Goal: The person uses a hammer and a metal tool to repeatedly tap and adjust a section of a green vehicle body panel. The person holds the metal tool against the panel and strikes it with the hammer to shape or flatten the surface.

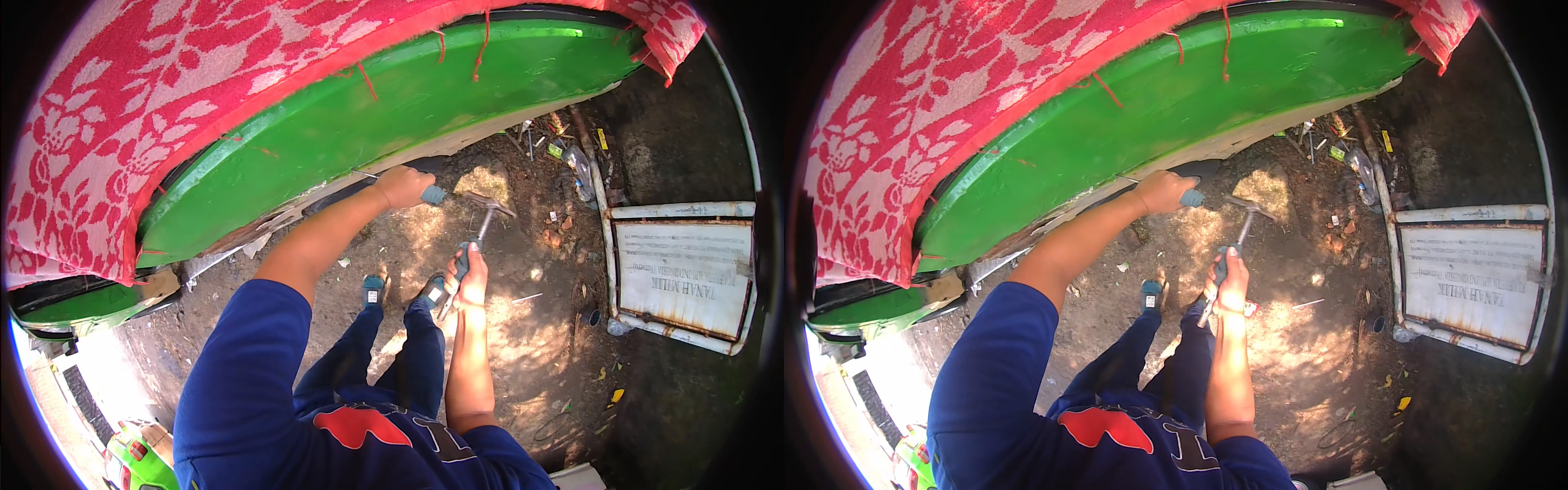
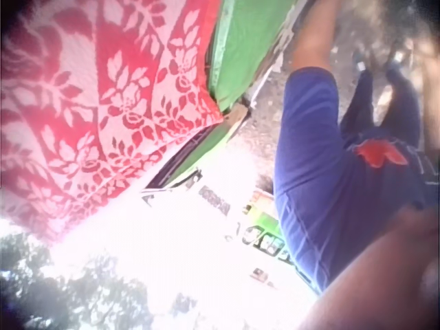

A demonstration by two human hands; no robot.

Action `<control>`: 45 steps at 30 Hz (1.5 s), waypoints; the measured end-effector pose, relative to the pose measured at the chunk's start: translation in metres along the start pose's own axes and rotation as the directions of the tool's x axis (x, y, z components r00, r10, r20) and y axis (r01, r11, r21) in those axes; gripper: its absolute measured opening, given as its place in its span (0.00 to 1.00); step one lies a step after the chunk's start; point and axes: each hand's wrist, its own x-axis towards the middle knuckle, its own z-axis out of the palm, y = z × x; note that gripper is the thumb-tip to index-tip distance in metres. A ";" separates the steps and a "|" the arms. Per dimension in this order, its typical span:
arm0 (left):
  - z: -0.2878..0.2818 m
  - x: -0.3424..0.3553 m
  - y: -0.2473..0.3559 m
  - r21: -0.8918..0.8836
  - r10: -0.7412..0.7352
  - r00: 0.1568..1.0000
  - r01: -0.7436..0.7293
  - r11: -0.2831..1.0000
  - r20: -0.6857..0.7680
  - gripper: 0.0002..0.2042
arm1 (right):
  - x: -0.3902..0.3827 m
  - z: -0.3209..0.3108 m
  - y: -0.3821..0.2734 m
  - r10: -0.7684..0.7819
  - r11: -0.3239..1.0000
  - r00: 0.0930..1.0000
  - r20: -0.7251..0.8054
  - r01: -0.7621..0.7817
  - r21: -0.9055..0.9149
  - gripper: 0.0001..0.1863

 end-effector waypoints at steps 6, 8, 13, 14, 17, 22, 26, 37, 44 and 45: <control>-0.002 -0.007 0.003 -0.054 -0.003 1.000 0.003 0.999 -0.007 0.08 | -0.004 0.005 -0.015 -0.062 0.951 0.998 0.000 0.060 0.303 0.20; -0.011 0.000 0.006 -0.094 -0.048 0.998 0.045 0.994 -0.032 0.08 | 0.002 0.016 0.005 0.031 1.000 0.999 -0.012 -0.031 0.008 0.20; -0.008 -0.009 0.003 -0.053 -0.042 0.999 0.042 0.998 -0.005 0.09 | -0.004 0.008 -0.011 -0.084 0.987 0.996 -0.016 0.086 0.133 0.21; -0.009 -0.010 0.000 -0.068 -0.048 0.998 0.046 0.997 -0.028 0.10 | -0.005 0.012 -0.009 -0.057 0.981 0.998 -0.033 0.062 0.186 0.21; -0.002 -0.010 0.005 -0.060 -0.026 1.000 0.026 0.998 0.004 0.10 | 0.001 0.024 0.007 0.058 0.989 0.998 0.007 -0.057 -0.139 0.22; -0.006 -0.009 0.000 -0.087 -0.036 0.998 0.032 0.996 -0.045 0.09 | -0.007 0.020 -0.012 -0.033 0.990 0.999 -0.040 0.038 0.134 0.21; -0.011 -0.012 0.001 -0.042 -0.061 0.998 0.060 0.997 -0.010 0.09 | 0.001 0.020 -0.006 0.028 0.998 0.999 -0.019 -0.029 -0.059 0.19; -0.010 -0.011 -0.009 -0.079 -0.075 0.992 0.068 0.995 -0.099 0.10 | -0.001 0.020 -0.016 -0.059 0.993 0.997 -0.043 0.063 0.100 0.22; -0.019 -0.002 -0.002 -0.066 -0.117 0.992 0.114 0.991 -0.043 0.11 | -0.007 0.014 -0.007 -0.014 0.997 1.000 0.000 0.014 -0.071 0.20; -0.021 0.000 -0.002 -0.055 -0.132 0.991 0.131 0.990 -0.010 0.11 | -0.007 0.012 -0.008 -0.007 0.999 1.000 0.000 0.007 -0.054 0.20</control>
